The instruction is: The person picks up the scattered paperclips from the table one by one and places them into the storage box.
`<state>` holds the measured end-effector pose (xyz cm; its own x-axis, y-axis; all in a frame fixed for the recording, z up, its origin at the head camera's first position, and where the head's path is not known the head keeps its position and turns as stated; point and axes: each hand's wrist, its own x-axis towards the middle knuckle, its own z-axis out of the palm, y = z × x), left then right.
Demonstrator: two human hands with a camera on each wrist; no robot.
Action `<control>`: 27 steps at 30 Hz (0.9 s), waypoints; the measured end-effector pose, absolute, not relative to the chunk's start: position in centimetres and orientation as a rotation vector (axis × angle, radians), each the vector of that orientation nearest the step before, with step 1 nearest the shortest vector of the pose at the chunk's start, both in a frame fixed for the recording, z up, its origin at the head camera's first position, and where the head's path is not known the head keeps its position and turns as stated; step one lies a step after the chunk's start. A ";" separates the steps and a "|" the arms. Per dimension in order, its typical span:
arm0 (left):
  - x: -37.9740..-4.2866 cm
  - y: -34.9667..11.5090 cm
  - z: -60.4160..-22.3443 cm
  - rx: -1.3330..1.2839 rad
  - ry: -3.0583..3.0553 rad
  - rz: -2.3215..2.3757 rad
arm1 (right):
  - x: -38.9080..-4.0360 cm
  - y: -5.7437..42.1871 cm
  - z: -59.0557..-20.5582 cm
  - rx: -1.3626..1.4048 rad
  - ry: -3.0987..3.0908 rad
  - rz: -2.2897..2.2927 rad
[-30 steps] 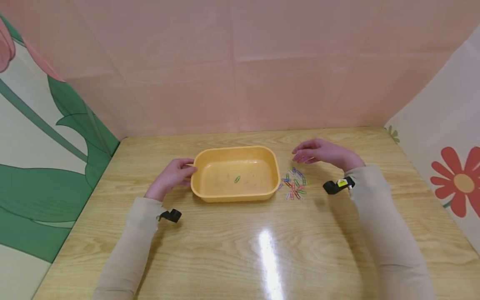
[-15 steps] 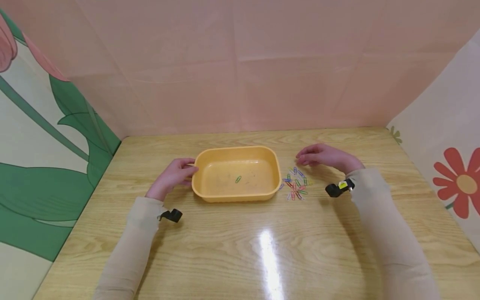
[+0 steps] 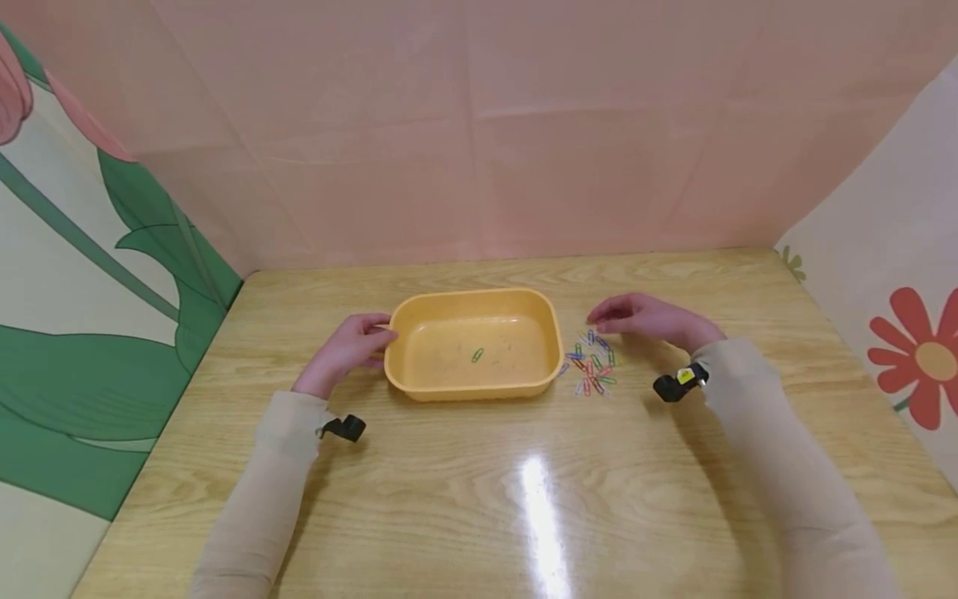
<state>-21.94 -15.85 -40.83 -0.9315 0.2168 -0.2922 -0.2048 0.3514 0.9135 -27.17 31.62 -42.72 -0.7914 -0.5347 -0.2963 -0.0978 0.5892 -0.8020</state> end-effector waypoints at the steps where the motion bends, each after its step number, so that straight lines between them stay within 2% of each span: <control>1: -22.0 -15.8 -40.8 0.015 2.256 1.605 | -27.1 31.5 -42.8 -0.523 2.303 -1.124; 21: -21.8 -16.0 -41.0 0.025 2.255 1.628 | -25.7 29.7 -45.7 -0.788 2.657 -1.068; 27: -21.7 -15.8 -40.8 0.024 2.267 1.611 | -25.5 29.8 -45.9 -0.782 2.668 -1.078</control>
<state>-21.74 -15.84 -40.82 -0.9354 0.2183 -0.2780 -0.1907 0.3506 0.9169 -25.48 29.83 -45.86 -0.8506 -0.5238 0.0458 -0.4086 0.6037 -0.6845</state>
